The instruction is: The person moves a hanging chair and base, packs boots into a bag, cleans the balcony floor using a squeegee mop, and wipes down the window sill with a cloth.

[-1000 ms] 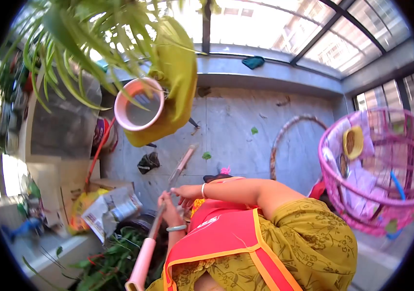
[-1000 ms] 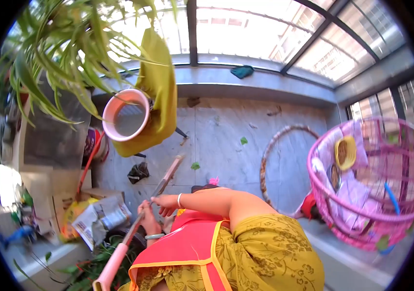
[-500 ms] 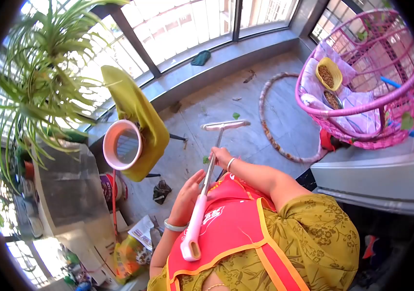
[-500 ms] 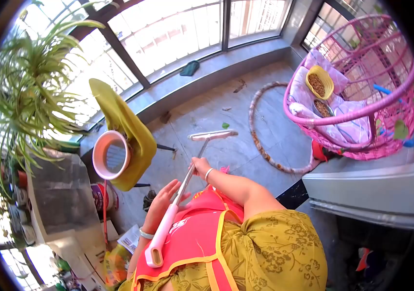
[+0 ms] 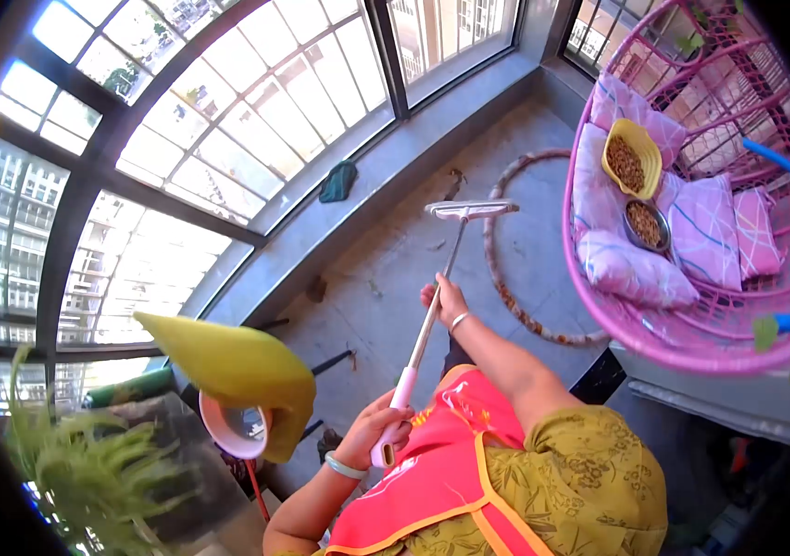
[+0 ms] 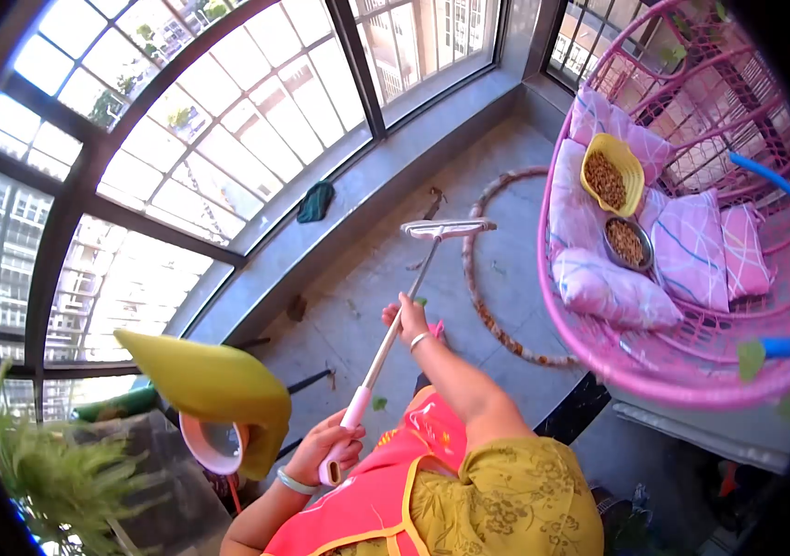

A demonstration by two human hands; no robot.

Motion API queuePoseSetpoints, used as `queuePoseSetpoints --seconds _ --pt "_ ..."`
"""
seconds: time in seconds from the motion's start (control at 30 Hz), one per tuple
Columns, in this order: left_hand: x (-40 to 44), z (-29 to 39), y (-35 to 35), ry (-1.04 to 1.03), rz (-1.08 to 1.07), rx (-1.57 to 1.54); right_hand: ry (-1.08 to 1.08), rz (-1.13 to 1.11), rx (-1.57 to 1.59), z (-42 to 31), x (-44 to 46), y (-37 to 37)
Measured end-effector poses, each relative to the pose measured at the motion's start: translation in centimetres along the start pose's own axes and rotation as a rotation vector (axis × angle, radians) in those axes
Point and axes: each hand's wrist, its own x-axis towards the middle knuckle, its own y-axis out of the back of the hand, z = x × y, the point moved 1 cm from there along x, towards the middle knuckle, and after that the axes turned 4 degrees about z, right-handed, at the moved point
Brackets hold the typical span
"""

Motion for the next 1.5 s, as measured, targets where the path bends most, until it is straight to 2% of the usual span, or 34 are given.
queuePoseSetpoints --seconds 0.03,0.1,0.23,0.3,0.43,0.57,0.63,0.73,0.9,1.13,1.2,1.27,1.33,1.37,1.4,1.5 --pt "3.2 1.4 -0.4 0.004 -0.013 -0.009 -0.078 0.014 0.054 -1.2 -0.2 -1.2" --pt "8.7 3.2 -1.9 -0.002 0.017 -0.075 0.011 0.015 -0.077 -2.7 0.2 -1.9" --pt "20.2 8.9 -6.0 0.043 -0.016 -0.108 0.169 0.114 -0.275 -10.6 8.0 -4.4" --pt "25.6 11.8 -7.5 -0.014 -0.078 -0.142 0.193 0.101 -0.223 -14.3 13.5 -4.7" --pt "35.2 16.1 -9.5 0.018 -0.026 -0.113 0.208 0.188 -0.245 -21.6 20.3 -7.2" --pt "41.4 17.8 -8.6 -0.018 -0.032 -0.14 0.217 0.22 -0.369 -23.5 24.6 -8.1" --pt "41.7 17.5 -7.0 0.002 -0.03 -0.14 0.215 0.196 -0.65 -22.5 26.1 -7.5" --pt "39.0 14.6 -5.0 0.008 -0.039 -0.188 0.194 0.283 -0.885 -18.9 24.3 -6.3" --pt "31.4 7.9 -2.4 0.004 0.119 -0.3 0.101 0.211 -1.084 -10.7 18.4 -3.9" --pt "13.4 -2.9 6.7 -0.027 0.191 -0.432 -0.17 0.057 -1.149 8.6 4.6 -0.1" --pt "7.3 -6.2 8.8 0.017 0.278 -0.481 -0.289 0.019 -1.15 14.5 -0.3 1.8" --pt "1.7 -10.5 12.2 0.018 0.179 -0.58 -0.419 -0.015 -1.16 20.1 -5.1 3.5" --pt "-3.1 -13.6 14.1 0.006 0.105 -0.582 -0.493 -0.044 -1.342 24.8 -9.4 4.8" --pt "-5.4 -14.8 14.4 0.05 0.151 -0.702 -0.5 -0.048 -1.348 26.9 -11.5 5.6" --pt "-7.3 -15.4 14.5 0.1 0.192 -0.816 -0.625 -0.089 -1.233 28.6 -13.1 6.1" --pt "-10.7 -15.7 13.9 0.112 0.277 -0.779 -0.749 -0.118 -1.048 30.8 -18.1 6.5"
